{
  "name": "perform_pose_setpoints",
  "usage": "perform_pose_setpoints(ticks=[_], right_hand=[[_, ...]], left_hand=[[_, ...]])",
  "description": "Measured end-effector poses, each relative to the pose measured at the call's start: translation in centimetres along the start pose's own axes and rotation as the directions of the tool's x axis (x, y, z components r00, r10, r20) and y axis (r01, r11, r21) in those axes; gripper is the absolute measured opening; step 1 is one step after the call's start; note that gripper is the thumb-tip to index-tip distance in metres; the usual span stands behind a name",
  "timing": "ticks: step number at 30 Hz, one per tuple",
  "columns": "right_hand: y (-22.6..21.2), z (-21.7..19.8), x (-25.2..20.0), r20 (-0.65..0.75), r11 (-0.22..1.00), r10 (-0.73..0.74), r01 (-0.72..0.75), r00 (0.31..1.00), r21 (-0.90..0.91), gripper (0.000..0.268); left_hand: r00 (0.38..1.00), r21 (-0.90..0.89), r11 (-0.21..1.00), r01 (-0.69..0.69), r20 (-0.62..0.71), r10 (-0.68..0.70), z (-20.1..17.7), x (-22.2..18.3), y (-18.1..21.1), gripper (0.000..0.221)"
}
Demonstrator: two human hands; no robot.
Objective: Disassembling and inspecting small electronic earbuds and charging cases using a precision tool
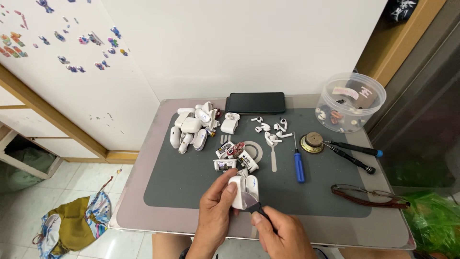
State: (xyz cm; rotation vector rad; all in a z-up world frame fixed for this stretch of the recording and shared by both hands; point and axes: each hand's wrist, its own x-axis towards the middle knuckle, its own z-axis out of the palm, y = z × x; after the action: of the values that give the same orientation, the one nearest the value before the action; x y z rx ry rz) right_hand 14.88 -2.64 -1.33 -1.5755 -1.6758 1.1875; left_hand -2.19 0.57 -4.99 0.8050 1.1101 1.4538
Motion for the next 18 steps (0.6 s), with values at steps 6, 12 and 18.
perform_pose_setpoints(ticks=[6, 12, 18], right_hand=[[1.2, 0.4, 0.3, 0.016, 1.000, 0.029, -0.029, 0.999, 0.006, 0.044], [1.9, 0.8, 0.6, -0.036, 0.995, -0.093, 0.092, 0.995, -0.041, 0.042], [2.3, 0.7, 0.4, -0.014, 0.999, -0.045, 0.044, 0.999, -0.026, 0.045]], left_hand=[[1.000, -0.056, 0.998, 0.018, -0.019, -0.019, 0.2, -0.1, 0.4, 0.045], [1.000, -0.040, 0.999, -0.018, -0.005, 0.018, 0.0, 0.1, 0.1, 0.043], [1.000, -0.092, 0.996, 0.006, -0.019, -0.008, 0.0, 0.0, 0.2, 0.044]])
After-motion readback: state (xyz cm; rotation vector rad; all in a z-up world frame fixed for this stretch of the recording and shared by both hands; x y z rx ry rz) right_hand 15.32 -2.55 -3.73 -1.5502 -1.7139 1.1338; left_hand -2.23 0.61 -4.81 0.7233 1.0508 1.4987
